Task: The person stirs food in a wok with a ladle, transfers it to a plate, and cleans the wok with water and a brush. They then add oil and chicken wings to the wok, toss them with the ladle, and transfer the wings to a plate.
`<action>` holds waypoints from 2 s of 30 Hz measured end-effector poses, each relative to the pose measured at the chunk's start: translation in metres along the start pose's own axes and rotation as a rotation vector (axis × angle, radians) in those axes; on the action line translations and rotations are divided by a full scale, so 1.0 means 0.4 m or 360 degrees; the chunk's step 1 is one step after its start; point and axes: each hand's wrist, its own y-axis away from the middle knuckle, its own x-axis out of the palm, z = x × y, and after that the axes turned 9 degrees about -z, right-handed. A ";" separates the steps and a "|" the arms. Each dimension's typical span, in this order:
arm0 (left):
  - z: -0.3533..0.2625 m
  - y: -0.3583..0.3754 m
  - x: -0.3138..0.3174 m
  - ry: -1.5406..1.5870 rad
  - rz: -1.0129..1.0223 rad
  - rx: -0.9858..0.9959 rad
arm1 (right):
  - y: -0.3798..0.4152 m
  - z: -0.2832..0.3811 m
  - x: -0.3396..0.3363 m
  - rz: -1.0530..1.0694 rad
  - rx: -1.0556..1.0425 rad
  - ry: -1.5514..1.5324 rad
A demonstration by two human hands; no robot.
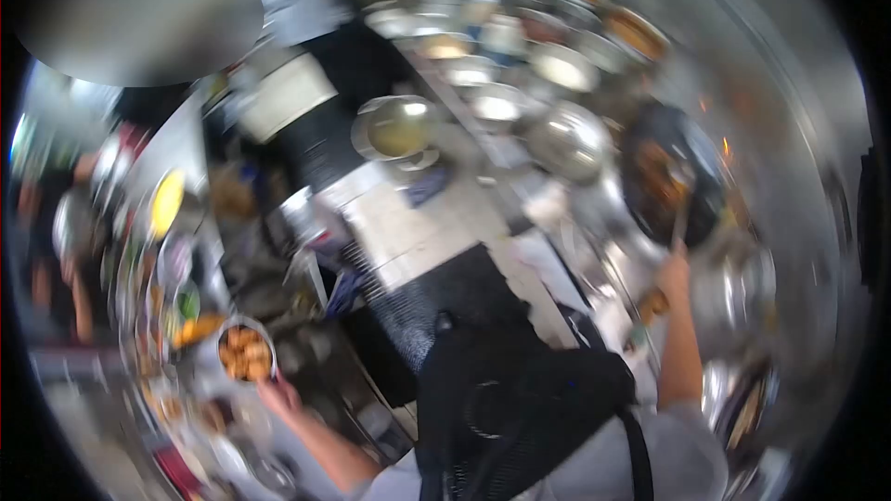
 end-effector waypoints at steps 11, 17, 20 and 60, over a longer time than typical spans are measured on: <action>0.337 0.665 0.597 -0.0567 0.1785 -0.0503 | -0.038 0.011 -0.164 0.0346 0.0912 -0.1254; 0.512 1.240 0.935 -0.0758 0.2343 -0.0432 | 0.072 -0.170 -0.255 0.0060 0.0340 -0.0257; 0.701 1.386 1.056 -0.0919 0.2412 0.1612 | 0.132 -0.222 -0.308 0.0226 0.0300 -0.0148; -0.067 0.126 -0.427 0.0997 -0.1235 0.0378 | 0.023 0.207 -0.095 0.0322 -0.0463 -0.0329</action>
